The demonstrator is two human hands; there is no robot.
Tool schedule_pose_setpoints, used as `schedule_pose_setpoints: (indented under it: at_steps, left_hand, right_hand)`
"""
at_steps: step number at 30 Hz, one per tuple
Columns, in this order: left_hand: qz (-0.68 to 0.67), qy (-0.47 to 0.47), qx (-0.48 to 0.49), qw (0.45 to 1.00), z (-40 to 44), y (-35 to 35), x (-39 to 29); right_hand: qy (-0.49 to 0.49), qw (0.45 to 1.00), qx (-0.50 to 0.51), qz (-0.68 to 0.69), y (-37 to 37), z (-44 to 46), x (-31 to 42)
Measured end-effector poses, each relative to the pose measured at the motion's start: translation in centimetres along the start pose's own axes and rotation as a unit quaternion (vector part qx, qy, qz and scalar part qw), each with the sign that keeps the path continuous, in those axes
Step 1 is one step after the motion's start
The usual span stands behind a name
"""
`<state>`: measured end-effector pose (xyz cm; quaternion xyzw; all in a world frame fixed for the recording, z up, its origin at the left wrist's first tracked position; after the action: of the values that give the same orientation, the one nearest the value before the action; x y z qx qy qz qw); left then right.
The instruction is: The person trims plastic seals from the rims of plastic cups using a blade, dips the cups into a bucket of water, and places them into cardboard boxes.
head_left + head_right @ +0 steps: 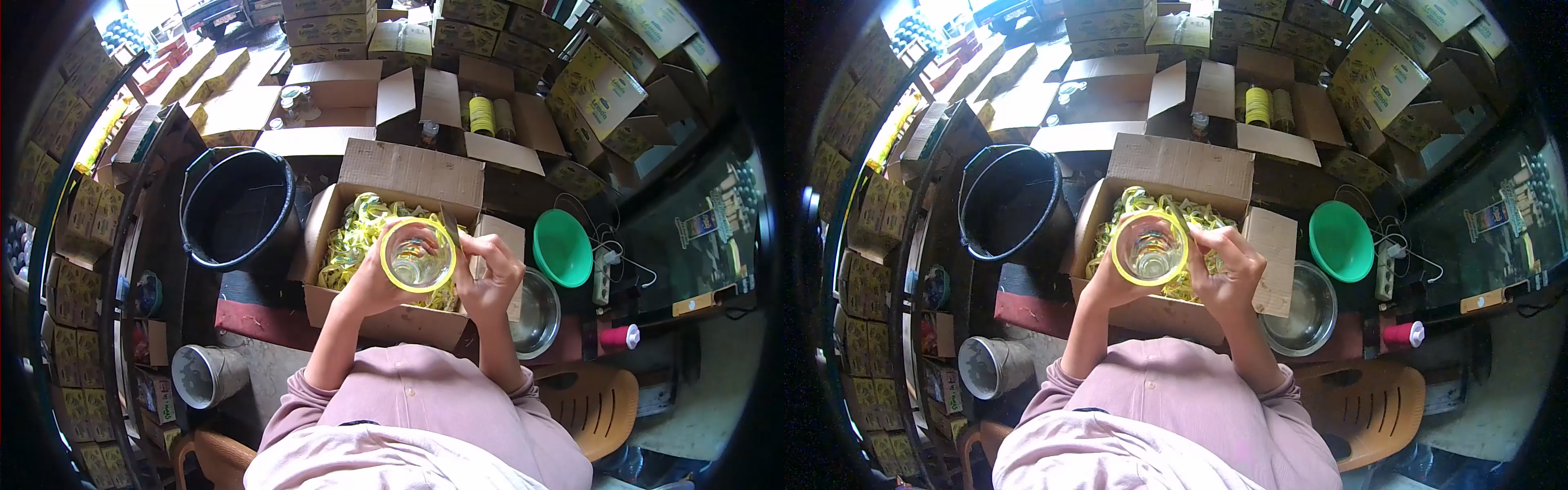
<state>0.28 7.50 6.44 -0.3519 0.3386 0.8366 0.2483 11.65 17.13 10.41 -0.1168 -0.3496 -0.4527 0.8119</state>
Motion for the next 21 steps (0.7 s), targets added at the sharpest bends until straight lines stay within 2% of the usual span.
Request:
schedule_pose_setpoints:
  at_steps: [2,3,10,13,16,19,21]
  left_hand:
    - [-0.066,0.037,0.001,0.997,-0.1,0.0,0.8]
    - [-0.038,0.003,0.012,0.999,0.2,0.3,0.2]
    - [-0.076,-0.005,0.046,0.996,0.0,-0.5,-0.1]
    - [-0.132,0.035,0.028,0.99,0.0,-0.2,0.5]
    - [-0.104,0.026,0.011,0.994,0.1,0.3,0.4]
    - [-0.109,0.051,0.069,0.99,-0.3,-0.5,1.1]
    - [-0.07,0.004,0.075,0.995,-0.4,-0.6,0.4]
  right_hand:
    - [-0.003,1.0,0.003,0.001,0.0,-0.1,0.1]
    - [-0.005,1.0,0.005,-0.005,0.0,-0.3,0.2]
    - [-0.009,1.0,0.003,0.021,0.0,0.1,-0.1]
    - [-0.02,0.999,-0.008,0.024,0.1,-0.2,-0.4]
    - [-0.021,0.999,0.004,0.027,0.2,-0.4,-0.1]
    - [-0.018,1.0,0.011,0.017,0.0,-0.3,0.1]
    - [-0.023,0.999,0.019,0.035,-0.1,-0.4,-0.3]
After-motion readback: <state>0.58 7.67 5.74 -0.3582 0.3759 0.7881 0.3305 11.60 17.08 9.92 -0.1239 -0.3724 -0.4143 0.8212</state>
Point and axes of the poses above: each hand's wrist, its own z-axis towards the middle knuckle, its own y-axis out of the back of the hand, x = y × z, the point moved 6 cm from there along z, towards the middle knuckle, and after that the axes turned 12 degrees about z, right-handed, at the moved point
